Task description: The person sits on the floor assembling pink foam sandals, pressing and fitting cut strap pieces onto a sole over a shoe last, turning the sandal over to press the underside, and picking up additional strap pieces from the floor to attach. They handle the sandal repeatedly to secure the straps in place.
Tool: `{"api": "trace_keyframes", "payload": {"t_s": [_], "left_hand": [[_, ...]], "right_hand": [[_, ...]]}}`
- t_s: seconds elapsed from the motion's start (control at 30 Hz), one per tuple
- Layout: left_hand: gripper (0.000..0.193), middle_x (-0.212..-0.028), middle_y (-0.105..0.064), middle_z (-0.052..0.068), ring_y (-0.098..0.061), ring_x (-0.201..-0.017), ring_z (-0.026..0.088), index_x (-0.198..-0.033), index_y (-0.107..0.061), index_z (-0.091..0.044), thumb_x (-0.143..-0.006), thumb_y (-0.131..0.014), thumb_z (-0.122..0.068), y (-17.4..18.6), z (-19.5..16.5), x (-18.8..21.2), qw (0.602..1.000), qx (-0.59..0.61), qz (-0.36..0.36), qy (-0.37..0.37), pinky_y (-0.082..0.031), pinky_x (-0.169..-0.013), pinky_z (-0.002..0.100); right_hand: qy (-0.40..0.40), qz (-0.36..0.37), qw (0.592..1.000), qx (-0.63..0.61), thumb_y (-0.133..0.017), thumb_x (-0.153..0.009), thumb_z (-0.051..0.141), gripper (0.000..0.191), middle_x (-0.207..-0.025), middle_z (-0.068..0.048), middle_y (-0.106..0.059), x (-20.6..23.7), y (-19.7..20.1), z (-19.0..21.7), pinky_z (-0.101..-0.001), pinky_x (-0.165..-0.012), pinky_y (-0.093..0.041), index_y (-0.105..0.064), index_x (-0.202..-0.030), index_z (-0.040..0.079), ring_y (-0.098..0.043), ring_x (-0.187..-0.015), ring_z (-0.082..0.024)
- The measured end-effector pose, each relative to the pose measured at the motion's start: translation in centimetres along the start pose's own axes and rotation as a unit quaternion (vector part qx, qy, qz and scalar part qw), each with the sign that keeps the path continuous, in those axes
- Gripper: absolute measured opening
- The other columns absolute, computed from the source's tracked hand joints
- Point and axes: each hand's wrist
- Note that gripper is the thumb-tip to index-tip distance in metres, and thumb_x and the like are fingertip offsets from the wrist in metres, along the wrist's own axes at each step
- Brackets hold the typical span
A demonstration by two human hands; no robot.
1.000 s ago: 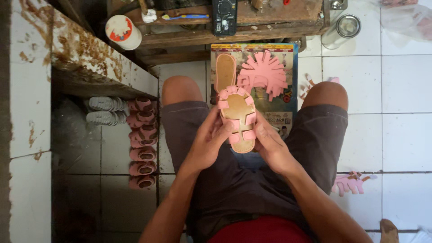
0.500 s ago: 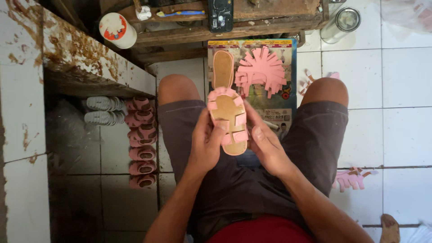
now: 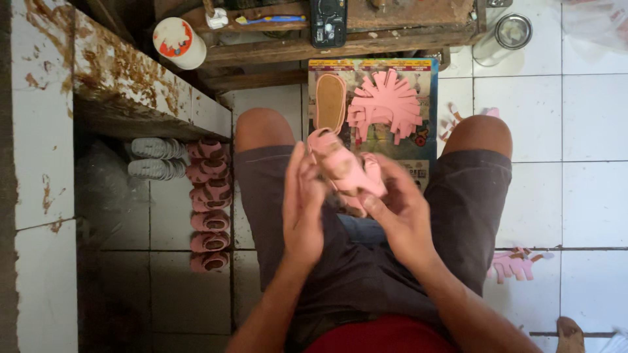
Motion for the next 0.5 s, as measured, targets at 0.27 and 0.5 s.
{"api": "trace_keyframes", "payload": {"t_s": [0.27, 0.5], "left_hand": [[0.062, -0.126, -0.061, 0.016, -0.065, -0.107, 0.025, -0.15, -0.034, -0.003, -0.098, -0.063, -0.021, -1.0, -0.1, 4.3, 0.946, 0.155, 0.12, 0.258, -0.056, -0.094, 0.043], [0.047, -0.115, -0.069, 0.013, -0.066, -0.102, 0.018, -0.13, -0.061, 0.007, -0.112, -0.045, -0.034, -0.1, 1.0, 10.5, 0.88, 0.192, 0.086, 0.427, -0.054, -0.092, 0.034]], "right_hand": [[0.02, 0.086, 0.994, 0.071, -0.076, -0.091, 0.041, 0.08, -0.133, -0.008, -0.058, 1.0, 4.1, 2.8, -0.0333, -0.109, -0.045, -0.046, -0.15, -0.003, -0.057, -0.123, -0.018], [-0.166, 0.156, 0.973, -0.041, -0.088, -0.082, 0.036, 0.057, -0.114, -0.015, -0.064, 7.0, 8.5, 1.1, -0.0365, -0.088, -0.048, -0.074, -0.114, -0.009, -0.062, -0.104, -0.025]]}}
Point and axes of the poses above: each hand's wrist, its own x-axis away from the middle knuckle, its own y-axis out of the back of the hand, z = x × y
